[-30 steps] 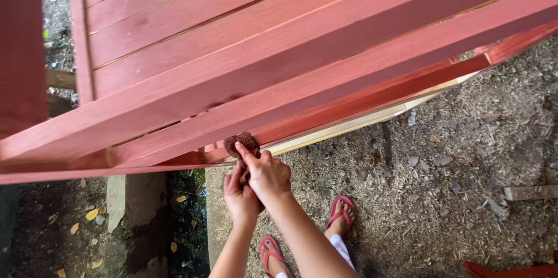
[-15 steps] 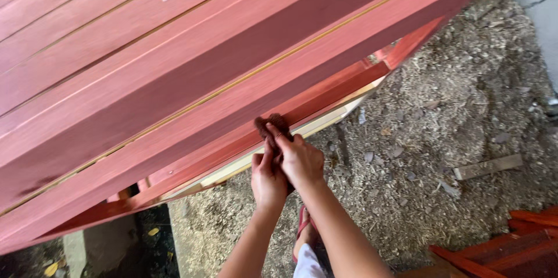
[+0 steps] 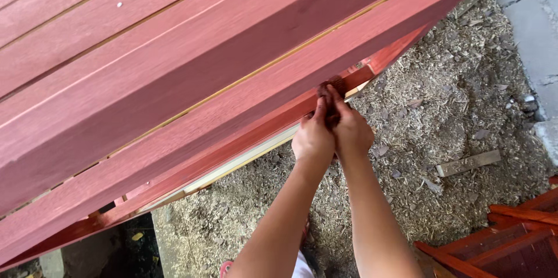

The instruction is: The person wipes a red-stained wooden chair frame with a brown cloth, working over the back rails, seat slats, edges and legs, turning the chair to reach different sides and removing excess stain from the wood surfaces.

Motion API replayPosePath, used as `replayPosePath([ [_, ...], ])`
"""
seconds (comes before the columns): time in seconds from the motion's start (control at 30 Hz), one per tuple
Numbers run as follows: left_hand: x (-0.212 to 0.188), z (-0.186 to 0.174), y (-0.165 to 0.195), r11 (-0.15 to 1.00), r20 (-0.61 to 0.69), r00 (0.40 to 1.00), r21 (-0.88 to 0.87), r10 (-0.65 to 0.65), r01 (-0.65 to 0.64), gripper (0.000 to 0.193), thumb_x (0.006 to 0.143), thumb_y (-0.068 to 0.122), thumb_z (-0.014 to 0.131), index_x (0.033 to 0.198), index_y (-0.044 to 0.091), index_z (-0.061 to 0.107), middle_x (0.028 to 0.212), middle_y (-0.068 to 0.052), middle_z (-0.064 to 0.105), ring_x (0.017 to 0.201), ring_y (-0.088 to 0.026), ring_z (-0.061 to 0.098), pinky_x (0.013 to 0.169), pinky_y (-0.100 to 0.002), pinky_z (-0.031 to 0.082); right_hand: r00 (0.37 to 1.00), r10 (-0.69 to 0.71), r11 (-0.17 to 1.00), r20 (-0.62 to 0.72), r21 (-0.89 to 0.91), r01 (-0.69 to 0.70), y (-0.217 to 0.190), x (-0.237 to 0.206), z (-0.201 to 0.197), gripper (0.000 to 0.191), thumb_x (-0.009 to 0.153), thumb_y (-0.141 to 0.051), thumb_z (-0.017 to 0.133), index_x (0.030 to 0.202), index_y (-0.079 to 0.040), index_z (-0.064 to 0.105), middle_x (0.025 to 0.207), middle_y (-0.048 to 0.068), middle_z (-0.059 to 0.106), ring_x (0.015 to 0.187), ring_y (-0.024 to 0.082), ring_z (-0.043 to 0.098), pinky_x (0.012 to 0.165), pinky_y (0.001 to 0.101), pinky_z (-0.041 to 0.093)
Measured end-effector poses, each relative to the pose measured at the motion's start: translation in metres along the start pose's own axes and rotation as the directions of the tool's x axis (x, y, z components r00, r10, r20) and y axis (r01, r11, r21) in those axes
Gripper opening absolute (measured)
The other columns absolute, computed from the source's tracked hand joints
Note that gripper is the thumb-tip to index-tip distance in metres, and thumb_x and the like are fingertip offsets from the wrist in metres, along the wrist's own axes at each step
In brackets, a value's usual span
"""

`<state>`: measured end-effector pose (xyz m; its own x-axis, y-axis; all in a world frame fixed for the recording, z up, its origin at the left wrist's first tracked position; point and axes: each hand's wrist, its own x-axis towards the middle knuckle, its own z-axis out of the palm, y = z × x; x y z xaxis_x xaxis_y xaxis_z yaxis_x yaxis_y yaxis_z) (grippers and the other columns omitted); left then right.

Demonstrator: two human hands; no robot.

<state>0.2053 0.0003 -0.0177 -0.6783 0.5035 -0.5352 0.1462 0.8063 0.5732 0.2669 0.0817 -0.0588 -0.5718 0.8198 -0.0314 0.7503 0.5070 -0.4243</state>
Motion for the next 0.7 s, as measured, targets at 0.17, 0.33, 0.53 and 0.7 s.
replayPosePath([
  [0.17, -0.018, -0.005, -0.025, 0.996, -0.004, 0.997, -0.060, 0.072, -0.072, 0.064, 0.096, 0.026, 0.052, 0.149, 0.057, 0.036, 0.134, -0.014, 0.065, 0.107, -0.039, 0.069, 0.086, -0.052, 0.057, 0.985, 0.140, 0.989, 0.096, 0.034, -0.144, -0.010, -0.019, 0.009, 0.061, 0.097, -0.046, 0.060, 0.153, -0.057, 0.039, 0.079, 0.015, 0.073, 0.071, 0.035, 0.071, 0.063, 0.0474, 0.051],
  [0.33, -0.048, -0.012, -0.101, 0.998, -0.089, 0.996, -0.068, 0.005, -0.011, 0.069, 0.097, 0.022, 0.050, 0.154, 0.055, 0.031, 0.109, -0.022, 0.068, 0.094, -0.041, 0.071, 0.078, -0.054, 0.057, 0.995, -0.065, 0.992, 0.075, 0.110, 0.057, -0.045, -0.073, 0.045, 0.064, 0.096, -0.034, 0.063, 0.154, -0.048, 0.040, 0.074, 0.010, 0.072, 0.063, 0.027, 0.071, 0.052, 0.0435, 0.051],
  [0.53, -0.093, -0.034, -0.215, 0.997, -0.303, 0.952, -0.067, -0.051, 0.032, 0.072, 0.092, 0.020, 0.056, 0.155, 0.045, 0.033, 0.098, -0.019, 0.068, 0.081, -0.040, 0.072, 0.068, -0.052, 0.058, 0.957, -0.225, 0.964, 0.181, 0.184, 0.192, -0.109, -0.156, 0.113, 0.064, 0.097, -0.027, 0.061, 0.154, -0.044, 0.039, 0.074, 0.007, 0.071, 0.053, 0.025, 0.068, 0.046, 0.0424, 0.052],
  [0.7, -0.126, -0.052, -0.292, 0.981, -0.495, 0.858, -0.191, -0.136, 0.045, 0.068, 0.091, 0.017, 0.057, 0.154, 0.040, 0.041, 0.101, -0.024, 0.068, 0.083, -0.043, 0.071, 0.071, -0.052, 0.058, 0.863, -0.479, 0.863, 0.161, 0.266, 0.429, -0.163, -0.210, 0.152, 0.073, 0.089, -0.026, 0.070, 0.154, -0.041, 0.041, 0.081, 0.015, 0.071, 0.056, 0.030, 0.068, 0.046, 0.0442, 0.052],
])
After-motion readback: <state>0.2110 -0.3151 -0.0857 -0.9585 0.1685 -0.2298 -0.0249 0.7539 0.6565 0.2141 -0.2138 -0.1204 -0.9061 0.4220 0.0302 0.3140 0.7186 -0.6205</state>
